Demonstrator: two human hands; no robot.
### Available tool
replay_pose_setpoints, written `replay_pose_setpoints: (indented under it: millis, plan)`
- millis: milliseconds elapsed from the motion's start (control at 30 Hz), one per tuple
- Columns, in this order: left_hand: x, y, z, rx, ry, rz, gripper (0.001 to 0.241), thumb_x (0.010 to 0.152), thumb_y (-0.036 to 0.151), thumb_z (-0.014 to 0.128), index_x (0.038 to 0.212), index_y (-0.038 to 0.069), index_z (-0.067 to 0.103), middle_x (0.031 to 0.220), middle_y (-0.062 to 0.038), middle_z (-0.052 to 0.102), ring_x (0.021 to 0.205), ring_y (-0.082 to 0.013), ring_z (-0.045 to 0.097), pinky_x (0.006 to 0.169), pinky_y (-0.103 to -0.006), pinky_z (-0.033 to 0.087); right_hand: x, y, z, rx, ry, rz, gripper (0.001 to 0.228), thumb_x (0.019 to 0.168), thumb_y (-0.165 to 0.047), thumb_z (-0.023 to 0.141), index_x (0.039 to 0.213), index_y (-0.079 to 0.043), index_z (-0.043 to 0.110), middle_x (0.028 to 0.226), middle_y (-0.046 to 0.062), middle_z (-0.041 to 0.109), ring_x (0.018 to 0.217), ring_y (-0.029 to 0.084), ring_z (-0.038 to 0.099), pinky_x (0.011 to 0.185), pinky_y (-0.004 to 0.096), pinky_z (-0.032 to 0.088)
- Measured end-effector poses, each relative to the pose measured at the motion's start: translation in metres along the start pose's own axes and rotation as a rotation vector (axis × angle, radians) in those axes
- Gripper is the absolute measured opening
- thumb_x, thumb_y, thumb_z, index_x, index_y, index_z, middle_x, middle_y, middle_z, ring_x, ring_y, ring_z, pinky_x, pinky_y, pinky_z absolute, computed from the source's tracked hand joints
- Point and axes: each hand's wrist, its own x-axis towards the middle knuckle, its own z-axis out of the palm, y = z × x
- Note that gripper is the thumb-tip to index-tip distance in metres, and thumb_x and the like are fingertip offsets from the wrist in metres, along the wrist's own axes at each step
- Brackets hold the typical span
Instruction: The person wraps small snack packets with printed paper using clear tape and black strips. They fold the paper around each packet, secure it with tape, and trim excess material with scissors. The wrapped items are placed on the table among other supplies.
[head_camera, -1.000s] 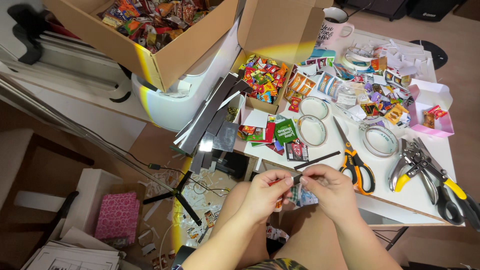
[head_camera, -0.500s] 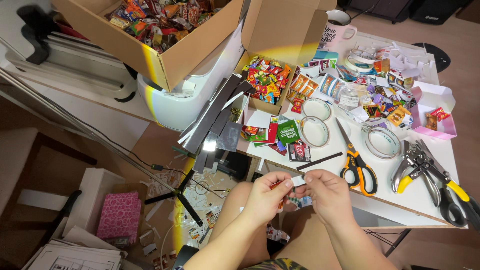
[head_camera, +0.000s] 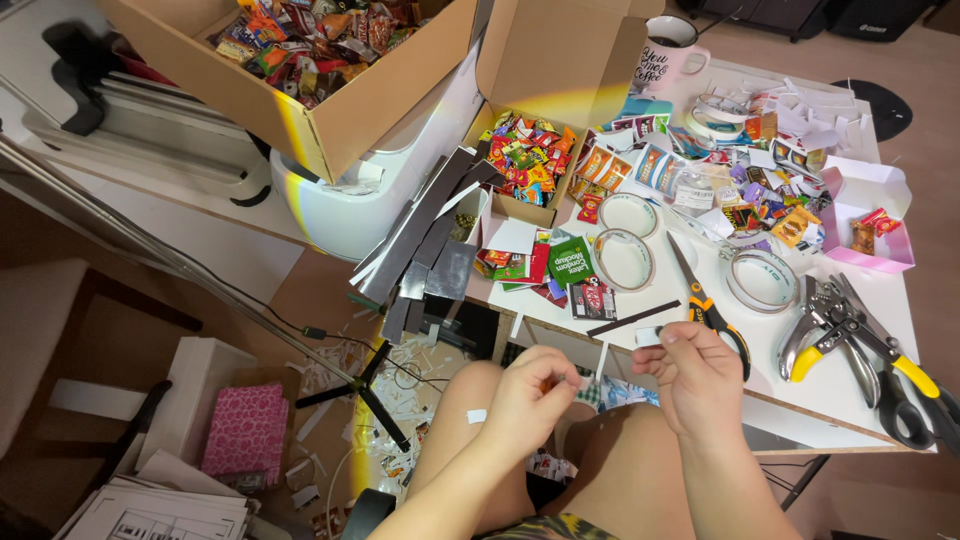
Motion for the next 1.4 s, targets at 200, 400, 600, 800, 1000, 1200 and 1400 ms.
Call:
replay_pose_setpoints:
  millis: [200, 400, 600, 800, 1000, 1200, 1400]
  plan:
    - [-0.003, -0.001, 0.005, 0.308, -0.158, 0.1, 0.027, 0.101, 0.026, 0.056, 0.1, 0.008, 0.076, 0.103, -0.007, 0.073, 0.103, -0.0241, 0.068, 0.091, -0.0367, 0.053, 0.01, -0.011, -0.023, 0.035, 0.105, -0.065, 0.008, 0.099, -0.005, 0.06, 0.092, -0.004, 0.063, 0.072, 0.01, 0.053, 0.062, 0.03, 0.067, 0.054, 0.038, 0.057]
    - [-0.001, -0.005, 0.014, 0.373, -0.166, -0.001, 0.007, 0.087, 0.01, 0.065, 0.09, 0.016, 0.068, 0.096, 0.001, 0.072, 0.078, -0.0212, 0.064, 0.07, -0.036, 0.047, 0.006, -0.008, -0.038, -0.043, 0.072, -0.096, 0.008, 0.102, -0.005, 0.06, 0.096, -0.002, 0.065, 0.073, 0.01, 0.058, 0.065, 0.028, 0.069, 0.057, 0.035, 0.058]
    - [0.001, 0.007, 0.019, 0.41, -0.198, -0.277, 0.015, 0.076, 0.032, 0.071, 0.082, 0.021, 0.062, 0.083, 0.003, 0.067, 0.067, -0.0161, 0.062, 0.069, -0.0334, 0.045, 0.003, -0.006, -0.044, -0.1, 0.08, -0.091, 0.009, 0.101, -0.003, 0.058, 0.095, -0.001, 0.065, 0.086, 0.009, 0.06, 0.068, 0.029, 0.069, 0.06, 0.036, 0.058]
    - [0.027, 0.011, 0.024, -0.42, -0.081, -0.555, 0.05, 0.072, -0.002, 0.039, 0.116, 0.01, 0.059, 0.127, -0.006, 0.063, 0.054, -0.0087, 0.035, 0.042, -0.0231, 0.025, 0.006, -0.001, -0.054, -0.071, 0.066, -0.096, 0.008, 0.101, -0.002, 0.059, 0.096, -0.001, 0.066, 0.082, 0.01, 0.06, 0.066, 0.028, 0.069, 0.06, 0.036, 0.058]
    - [0.097, -0.042, 0.044, -0.628, 0.201, -0.175, 0.041, 0.085, -0.014, 0.042, 0.119, 0.008, 0.045, 0.131, -0.026, 0.056, 0.133, -0.0292, 0.061, 0.079, -0.0327, 0.057, 0.006, 0.013, -0.063, -0.067, 0.043, -0.076, 0.005, 0.099, -0.002, 0.062, 0.097, 0.001, 0.066, 0.076, 0.013, 0.061, 0.065, 0.029, 0.069, 0.06, 0.038, 0.06]
    - [0.14, -0.016, 0.043, 0.426, 0.218, 0.263, 0.027, 0.096, 0.01, 0.062, 0.122, 0.01, 0.055, 0.153, -0.021, 0.038, 0.152, -0.0527, 0.026, 0.116, -0.0785, 0.011, -0.005, 0.006, -0.052, -0.189, 0.044, -0.057, 0.008, 0.098, 0.0, 0.061, 0.094, 0.003, 0.068, 0.075, 0.015, 0.063, 0.065, 0.028, 0.07, 0.062, 0.036, 0.058]
    - [0.12, -0.005, 0.04, 0.492, 0.248, 0.581, 0.025, 0.098, 0.013, 0.06, 0.12, 0.003, 0.066, 0.152, -0.025, 0.041, 0.143, -0.0504, 0.041, 0.122, -0.0644, 0.031, -0.013, -0.006, -0.04, -0.357, -0.055, -0.089, 0.012, 0.096, -0.004, 0.064, 0.092, 0.005, 0.07, 0.071, 0.02, 0.07, 0.066, 0.026, 0.068, 0.065, 0.035, 0.059]
